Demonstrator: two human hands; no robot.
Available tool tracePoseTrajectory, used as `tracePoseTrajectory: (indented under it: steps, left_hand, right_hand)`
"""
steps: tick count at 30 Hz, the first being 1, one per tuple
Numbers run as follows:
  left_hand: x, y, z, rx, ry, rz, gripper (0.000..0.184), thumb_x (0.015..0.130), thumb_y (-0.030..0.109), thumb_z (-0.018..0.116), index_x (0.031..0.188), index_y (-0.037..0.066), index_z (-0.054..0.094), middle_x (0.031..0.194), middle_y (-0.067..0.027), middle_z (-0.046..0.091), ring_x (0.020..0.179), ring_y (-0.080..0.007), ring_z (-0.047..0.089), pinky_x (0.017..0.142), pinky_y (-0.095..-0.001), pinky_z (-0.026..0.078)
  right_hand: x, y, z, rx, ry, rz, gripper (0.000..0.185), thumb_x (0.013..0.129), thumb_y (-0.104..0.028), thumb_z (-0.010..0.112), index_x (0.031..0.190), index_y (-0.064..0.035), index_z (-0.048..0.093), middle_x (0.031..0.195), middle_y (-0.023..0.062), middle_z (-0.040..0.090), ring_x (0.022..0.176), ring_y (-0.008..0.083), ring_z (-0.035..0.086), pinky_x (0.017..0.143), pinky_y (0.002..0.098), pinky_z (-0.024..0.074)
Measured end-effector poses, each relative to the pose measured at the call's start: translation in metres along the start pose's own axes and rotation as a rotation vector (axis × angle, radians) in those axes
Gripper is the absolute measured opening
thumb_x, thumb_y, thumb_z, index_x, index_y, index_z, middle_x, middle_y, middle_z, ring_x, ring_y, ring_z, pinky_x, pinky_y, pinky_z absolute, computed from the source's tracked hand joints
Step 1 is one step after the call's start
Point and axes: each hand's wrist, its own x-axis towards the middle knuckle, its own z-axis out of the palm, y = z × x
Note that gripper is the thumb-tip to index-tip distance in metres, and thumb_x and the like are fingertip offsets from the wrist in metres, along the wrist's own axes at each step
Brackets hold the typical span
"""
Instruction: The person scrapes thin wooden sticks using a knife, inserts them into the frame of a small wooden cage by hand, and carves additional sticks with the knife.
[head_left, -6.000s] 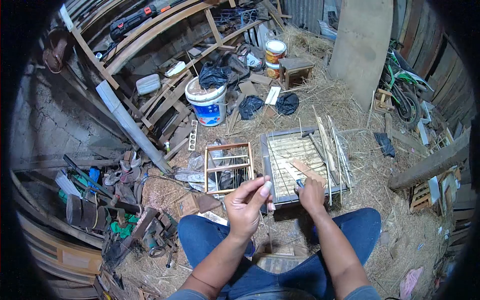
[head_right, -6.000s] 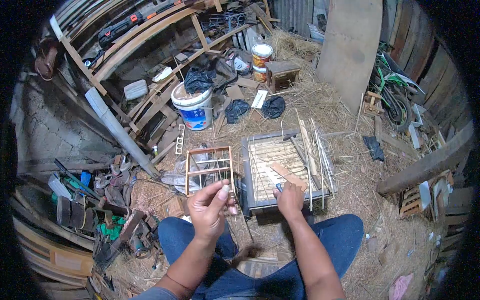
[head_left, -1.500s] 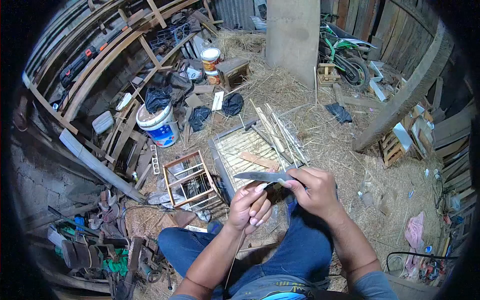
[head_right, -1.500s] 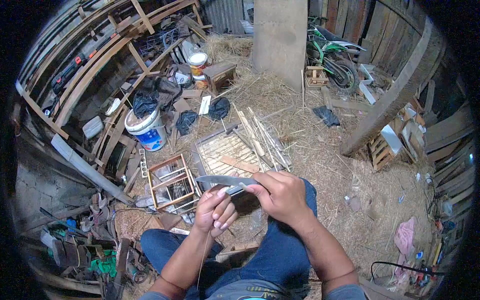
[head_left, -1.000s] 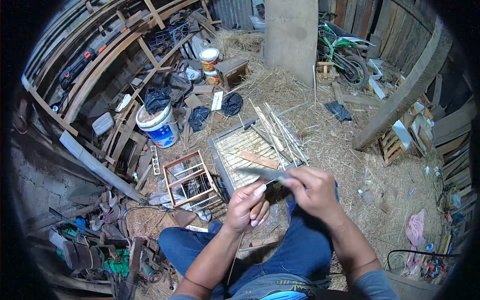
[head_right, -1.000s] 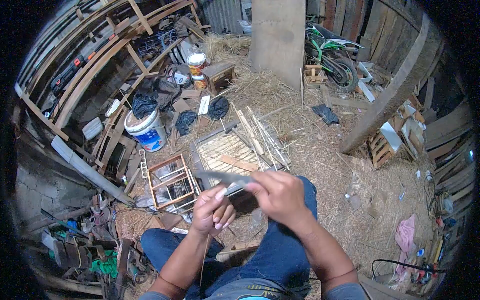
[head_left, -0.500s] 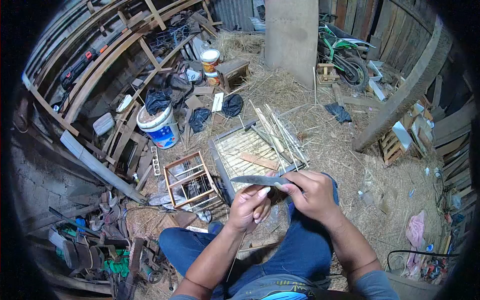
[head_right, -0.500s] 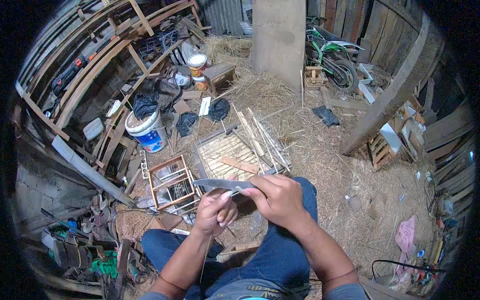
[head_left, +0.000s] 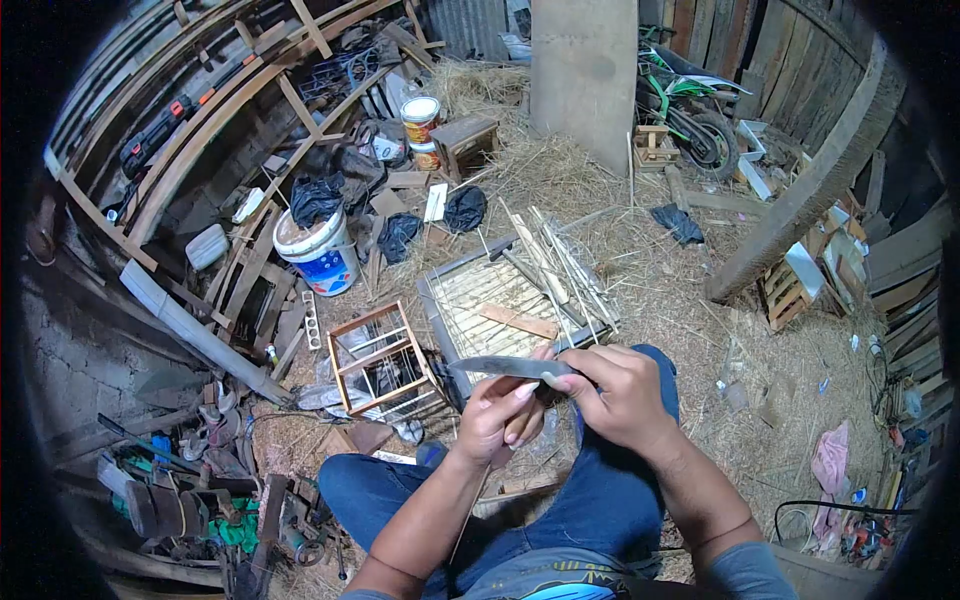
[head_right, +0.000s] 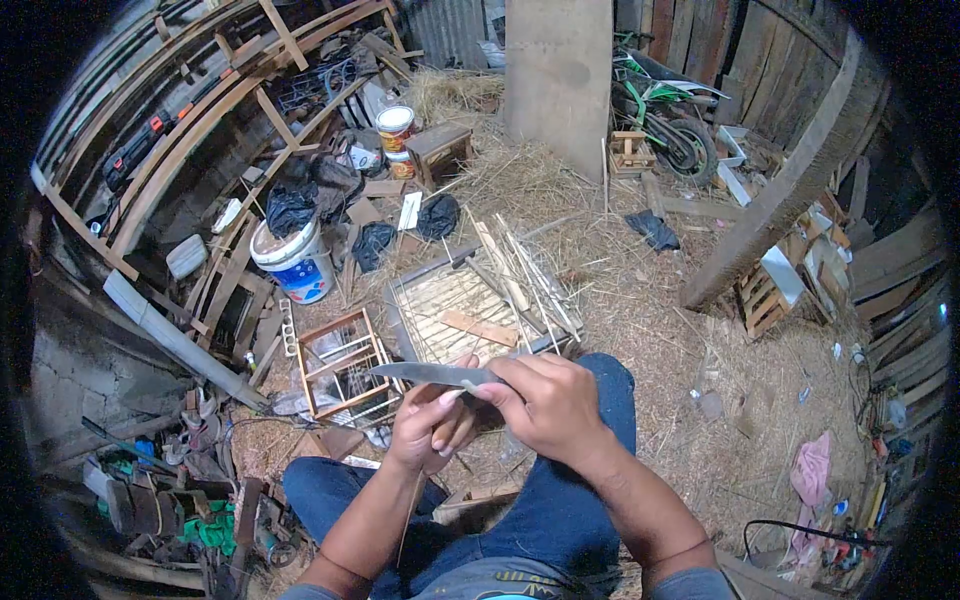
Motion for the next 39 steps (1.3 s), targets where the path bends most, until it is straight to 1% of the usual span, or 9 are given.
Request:
tracePoseTrajectory:
  steps: [8,18,21,25,27,31,33,35,39]
  left_hand:
    - [-0.004,-0.005,-0.016,-0.073,0.023,0.082,0.046,0.103,0.019,0.048,0.144,-0.003,0.045,0.045,0.0053,0.035,0.039,-0.0091,0.033,0.044,-0.0256,0.031]
    - [-0.003,-0.004,-0.023,-0.070,-0.031,0.036,0.045,0.103,0.018,0.048,0.144,-0.002,0.047,0.046,0.0049,0.036,0.039,-0.0080,0.034,0.044,-0.0253,0.030]
    - [-0.007,-0.004,-0.023,-0.024,-0.012,0.083,0.045,0.103,0.017,0.049,0.143,-0.002,0.048,0.048,0.0053,0.038,0.040,-0.0075,0.035,0.044,-0.0247,0.030]
    - [-0.007,0.001,-0.017,0.136,0.087,0.079,0.042,0.102,0.014,0.053,0.141,0.000,0.052,0.055,0.0051,0.044,0.043,-0.0058,0.037,0.044,-0.0232,0.032]
    - [-0.007,-0.002,-0.016,0.352,0.091,0.109,0.041,0.102,0.014,0.058,0.143,0.008,0.054,0.104,-0.0002,0.071,0.048,-0.0019,0.039,0.045,-0.0191,0.036]
    - [-0.011,0.001,-0.008,0.458,0.103,0.120,0.040,0.101,0.014,0.060,0.140,0.010,0.057,0.090,-0.0001,0.067,0.049,-0.0017,0.040,0.044,-0.0184,0.035]
    - [-0.011,0.003,-0.007,0.295,0.093,0.051,0.041,0.102,0.014,0.058,0.143,0.011,0.055,0.078,0.0016,0.057,0.048,-0.0025,0.039,0.043,-0.0177,0.034]
    - [-0.012,0.009,-0.001,0.184,0.073,0.018,0.042,0.102,0.015,0.057,0.144,0.011,0.053,0.076,0.0017,0.054,0.048,-0.0028,0.038,0.043,-0.0176,0.033]
    - [-0.009,0.013,0.000,0.002,0.025,-0.063,0.046,0.103,0.019,0.054,0.146,0.005,0.047,0.071,0.0000,0.050,0.046,-0.0071,0.040,0.043,-0.0202,0.035]
  right_hand:
    - [0.007,0.030,0.000,-0.045,0.093,0.166,0.016,0.088,-0.024,0.071,0.094,-0.0088,0.072,0.081,0.0114,0.070,0.071,0.0289,0.069,0.060,0.0370,0.0528]
    - [0.005,0.014,0.014,0.016,0.019,0.009,0.015,0.088,-0.023,0.071,0.093,-0.0087,0.072,0.077,0.0089,0.069,0.066,0.0293,0.066,0.058,0.0388,0.0510]
    - [0.010,0.022,0.008,-0.061,0.054,0.229,0.015,0.090,-0.022,0.069,0.095,-0.0087,0.072,0.076,0.0097,0.068,0.067,0.0311,0.066,0.058,0.0394,0.0508]
    - [0.011,0.016,0.014,0.540,0.020,0.401,0.027,0.094,-0.026,0.072,0.096,0.0006,0.071,0.083,0.0042,0.071,0.081,0.0067,0.062,0.072,0.0255,0.0496]
    - [0.020,0.009,0.016,0.680,-0.013,0.459,0.026,0.093,-0.024,0.073,0.095,0.0011,0.070,0.084,0.0024,0.070,0.081,0.0059,0.061,0.072,0.0248,0.0490]
    - [0.031,0.017,0.018,0.855,-0.110,0.521,0.022,0.093,-0.021,0.073,0.092,0.0002,0.069,0.081,-0.0009,0.066,0.077,0.0040,0.057,0.068,0.0226,0.0463]
    - [0.035,0.017,0.018,0.901,-0.130,0.514,0.021,0.093,-0.020,0.073,0.092,-0.0003,0.069,0.080,-0.0018,0.065,0.076,0.0039,0.056,0.067,0.0226,0.0458]
    - [0.039,0.013,0.016,1.020,-0.148,0.552,0.015,0.093,-0.018,0.073,0.089,-0.0052,0.066,0.071,-0.0075,0.056,0.064,0.0004,0.047,0.056,0.0188,0.0344]
    - [0.041,0.016,0.019,1.039,-0.166,0.551,0.015,0.094,-0.018,0.072,0.090,-0.0054,0.066,0.072,-0.0069,0.056,0.063,0.0005,0.047,0.055,0.0190,0.0344]
